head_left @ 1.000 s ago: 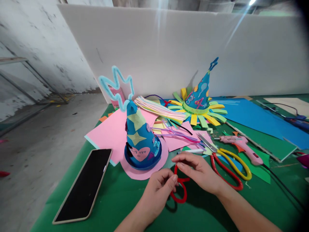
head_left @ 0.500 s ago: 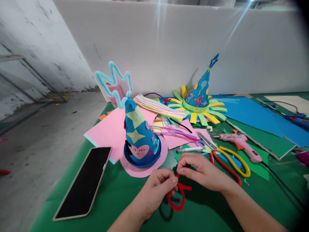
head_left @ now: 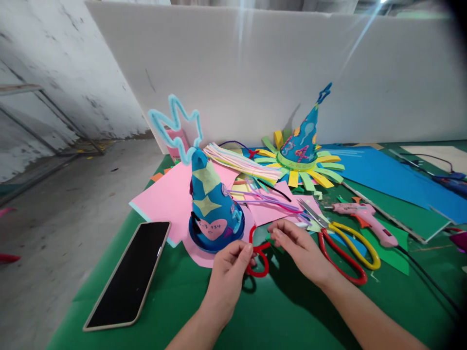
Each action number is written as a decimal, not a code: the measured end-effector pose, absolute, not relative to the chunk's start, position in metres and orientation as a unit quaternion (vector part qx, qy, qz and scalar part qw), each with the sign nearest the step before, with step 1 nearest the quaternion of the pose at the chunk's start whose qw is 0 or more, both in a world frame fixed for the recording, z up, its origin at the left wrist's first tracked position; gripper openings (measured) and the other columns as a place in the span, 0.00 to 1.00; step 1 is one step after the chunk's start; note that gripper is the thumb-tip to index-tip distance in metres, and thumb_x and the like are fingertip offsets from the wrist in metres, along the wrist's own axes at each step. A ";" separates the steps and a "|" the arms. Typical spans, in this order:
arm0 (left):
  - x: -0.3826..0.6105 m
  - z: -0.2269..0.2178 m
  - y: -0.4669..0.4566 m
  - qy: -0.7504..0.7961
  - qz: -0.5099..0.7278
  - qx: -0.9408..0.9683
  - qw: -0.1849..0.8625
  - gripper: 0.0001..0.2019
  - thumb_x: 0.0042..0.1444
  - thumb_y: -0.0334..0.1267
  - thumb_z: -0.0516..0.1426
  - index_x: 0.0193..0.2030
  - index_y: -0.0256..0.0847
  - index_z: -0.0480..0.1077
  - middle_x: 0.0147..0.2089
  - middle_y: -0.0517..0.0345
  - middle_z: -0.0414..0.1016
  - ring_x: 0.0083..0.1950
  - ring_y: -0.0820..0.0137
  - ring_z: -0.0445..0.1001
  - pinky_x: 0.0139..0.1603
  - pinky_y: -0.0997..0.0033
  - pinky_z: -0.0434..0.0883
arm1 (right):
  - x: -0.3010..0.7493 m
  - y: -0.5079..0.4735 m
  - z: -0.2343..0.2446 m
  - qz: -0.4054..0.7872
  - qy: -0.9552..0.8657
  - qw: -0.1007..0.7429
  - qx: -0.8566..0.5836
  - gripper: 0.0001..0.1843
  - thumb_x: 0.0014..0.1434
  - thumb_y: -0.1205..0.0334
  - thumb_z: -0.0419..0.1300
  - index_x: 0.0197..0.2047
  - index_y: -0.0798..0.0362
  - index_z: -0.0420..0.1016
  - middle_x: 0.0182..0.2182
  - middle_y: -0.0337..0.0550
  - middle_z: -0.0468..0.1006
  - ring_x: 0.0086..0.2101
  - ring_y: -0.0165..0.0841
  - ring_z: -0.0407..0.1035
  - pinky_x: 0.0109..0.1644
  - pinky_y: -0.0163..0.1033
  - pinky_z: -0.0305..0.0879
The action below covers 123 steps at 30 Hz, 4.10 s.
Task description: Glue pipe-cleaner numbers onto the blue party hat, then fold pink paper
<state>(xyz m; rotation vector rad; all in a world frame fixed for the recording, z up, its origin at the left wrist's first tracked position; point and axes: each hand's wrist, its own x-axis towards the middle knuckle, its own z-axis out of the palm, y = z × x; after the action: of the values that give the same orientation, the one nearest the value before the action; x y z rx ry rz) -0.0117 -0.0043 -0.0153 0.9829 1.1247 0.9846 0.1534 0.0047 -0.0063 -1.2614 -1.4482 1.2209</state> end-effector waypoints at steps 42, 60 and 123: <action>-0.009 -0.008 -0.007 0.387 0.486 0.284 0.730 0.11 0.50 0.39 0.57 0.23 0.36 0.63 0.19 0.66 0.61 0.21 0.81 0.57 0.22 0.82 0.57 | 0.121 -0.025 -0.029 0.663 -0.473 0.436 -0.382 0.05 0.47 0.59 0.64 0.30 0.48 0.79 0.29 0.37 0.78 0.31 0.27 0.68 0.36 0.30 0.62; -0.011 -0.009 -0.009 0.376 0.475 0.291 0.741 0.11 0.50 0.38 0.58 0.22 0.35 0.62 0.18 0.66 0.60 0.20 0.83 0.54 0.21 0.84 0.53 | 0.120 -0.024 -0.027 0.667 -0.489 0.459 -0.324 0.03 0.50 0.62 0.62 0.31 0.49 0.78 0.31 0.38 0.77 0.34 0.28 0.70 0.40 0.32 0.65; -0.003 -0.011 -0.014 0.481 0.359 0.586 0.545 0.14 0.50 0.41 0.53 0.18 0.38 0.60 0.19 0.62 0.57 0.23 0.74 0.56 0.25 0.75 0.55 | 0.145 -0.009 0.001 0.277 -0.720 0.399 -0.497 0.06 0.55 0.65 0.54 0.28 0.52 0.69 0.26 0.40 0.67 0.30 0.30 0.63 0.34 0.36 0.60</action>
<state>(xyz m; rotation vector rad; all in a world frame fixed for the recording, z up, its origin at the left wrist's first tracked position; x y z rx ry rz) -0.0026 -0.0141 -0.0108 1.3907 1.1399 0.8506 0.1446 -0.0093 0.0011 -1.2575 -1.8217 0.7001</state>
